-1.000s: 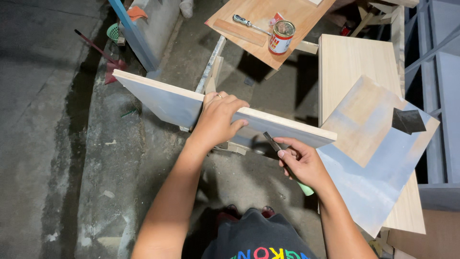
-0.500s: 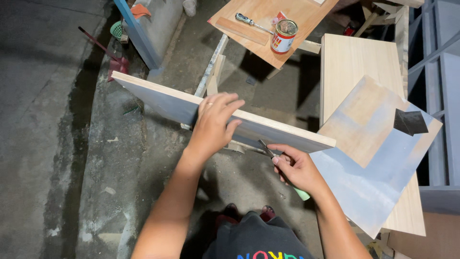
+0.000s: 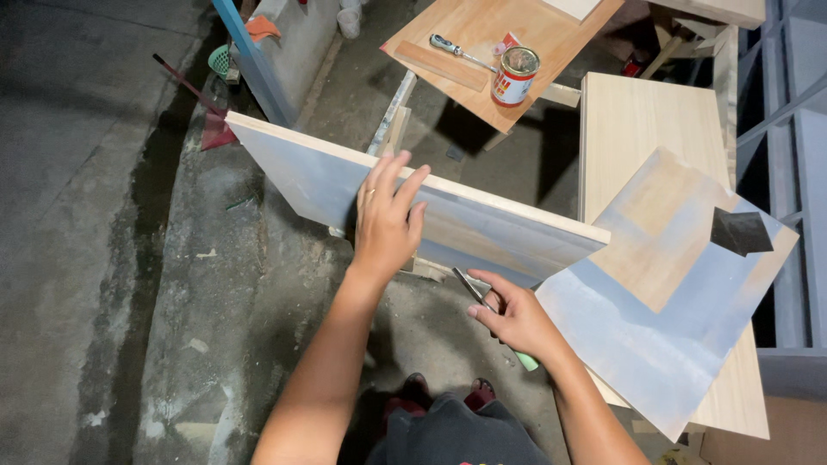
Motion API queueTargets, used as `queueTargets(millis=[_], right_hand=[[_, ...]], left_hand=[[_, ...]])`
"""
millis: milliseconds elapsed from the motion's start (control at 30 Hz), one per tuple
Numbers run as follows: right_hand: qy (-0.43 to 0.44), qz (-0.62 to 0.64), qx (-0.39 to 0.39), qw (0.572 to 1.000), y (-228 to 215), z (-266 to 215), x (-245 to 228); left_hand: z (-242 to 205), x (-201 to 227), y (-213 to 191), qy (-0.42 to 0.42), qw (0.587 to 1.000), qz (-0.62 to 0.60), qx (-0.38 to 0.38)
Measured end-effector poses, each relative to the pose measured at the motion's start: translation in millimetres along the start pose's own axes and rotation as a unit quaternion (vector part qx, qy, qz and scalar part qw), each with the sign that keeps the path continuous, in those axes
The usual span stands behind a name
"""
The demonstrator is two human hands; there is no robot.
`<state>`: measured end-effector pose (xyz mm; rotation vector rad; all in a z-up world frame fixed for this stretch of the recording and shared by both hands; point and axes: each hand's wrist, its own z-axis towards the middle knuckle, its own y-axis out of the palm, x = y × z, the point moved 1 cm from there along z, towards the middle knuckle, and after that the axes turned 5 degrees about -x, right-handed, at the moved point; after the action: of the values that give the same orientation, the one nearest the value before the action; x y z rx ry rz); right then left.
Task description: The person sands the edges and surfaces of wooden boards using a piece of sandpaper and a utility knife to trim excess material.
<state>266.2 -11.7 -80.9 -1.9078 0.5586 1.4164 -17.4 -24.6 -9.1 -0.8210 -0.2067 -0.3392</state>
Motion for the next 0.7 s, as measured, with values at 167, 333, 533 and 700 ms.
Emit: queueTargets(millis=[167, 333, 533, 700], right_hand=[[0.051, -0.105, 0.009, 0.993, -3, 4, 7], [0.069, -0.13, -0.008, 0.989, 6, 2, -10], [0.061, -0.124, -0.011, 0.99, 10, 10, -21], [0.063, -0.14, -0.019, 0.988, 16, 15, -27]], left_hand=[[-56, -22, 25, -0.135, 0.97, -0.072, 0.187], [-133, -88, 117, -0.279, 0.954, -0.038, -0.108], [-157, -118, 150, -0.272, 0.906, 0.069, -0.317], [-161, -130, 168, -0.21, 0.933, 0.151, -0.25]])
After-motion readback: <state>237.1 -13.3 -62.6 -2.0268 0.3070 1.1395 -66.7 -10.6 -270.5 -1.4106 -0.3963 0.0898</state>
